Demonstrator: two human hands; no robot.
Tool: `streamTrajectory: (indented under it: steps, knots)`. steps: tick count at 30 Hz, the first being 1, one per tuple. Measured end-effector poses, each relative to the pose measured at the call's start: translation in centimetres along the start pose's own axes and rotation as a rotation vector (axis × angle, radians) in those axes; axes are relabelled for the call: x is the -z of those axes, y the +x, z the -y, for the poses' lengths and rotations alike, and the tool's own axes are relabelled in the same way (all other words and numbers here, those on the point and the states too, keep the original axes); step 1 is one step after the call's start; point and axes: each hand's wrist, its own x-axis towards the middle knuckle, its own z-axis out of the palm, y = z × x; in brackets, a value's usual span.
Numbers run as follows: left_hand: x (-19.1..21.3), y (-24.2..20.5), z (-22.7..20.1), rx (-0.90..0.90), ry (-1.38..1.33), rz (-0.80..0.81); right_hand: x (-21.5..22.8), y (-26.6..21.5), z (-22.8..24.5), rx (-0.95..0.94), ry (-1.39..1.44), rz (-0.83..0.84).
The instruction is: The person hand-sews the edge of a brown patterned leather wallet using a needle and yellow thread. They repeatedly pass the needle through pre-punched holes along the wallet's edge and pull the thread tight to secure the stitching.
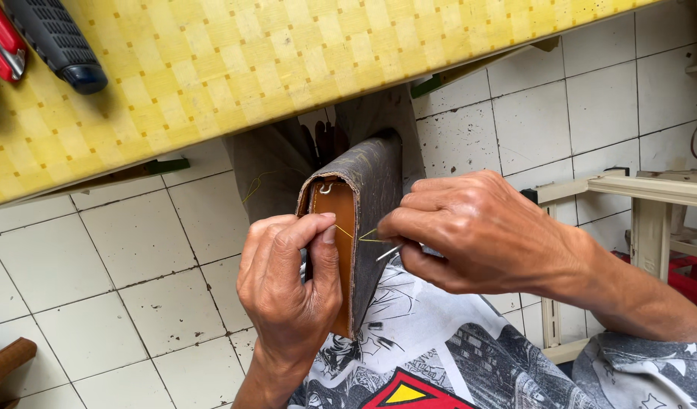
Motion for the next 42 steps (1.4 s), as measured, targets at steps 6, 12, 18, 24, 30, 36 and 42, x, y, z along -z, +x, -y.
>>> streamTrajectory:
  steps: [6,12,18,24,30,36,42]
  knots:
    - [0.0,-0.1,-0.4,0.015,-0.028,-0.018,-1.1,0.1,-0.3,-0.006,-0.017,-0.060]
    - [-0.1,0.0,-1.6,-0.034,-0.024,-0.020,-2.0,-0.6,0.0,-0.018,0.200,-0.167]
    - [-0.4,-0.8,-2.3,-0.080,-0.017,-0.003,-3.4,-1.9,0.3,-0.097,0.352,-0.259]
    - [-0.3,-0.8,-2.4,-0.063,-0.051,-0.008,-4.9,-2.7,0.1,-0.179,0.038,-0.592]
    - [0.1,-1.3,-0.9,-0.051,-0.114,-0.018,-6.5,-4.5,-2.1,-0.430,0.075,-1.041]
    - [1.1,-2.1,1.1,0.107,-0.150,-0.021,-9.9,-12.8,-9.2,-0.730,-0.094,-0.901]
    - [1.0,-2.5,1.4,0.132,-0.191,-0.046,-9.6,-11.3,-8.0,-1.075,0.028,-0.483]
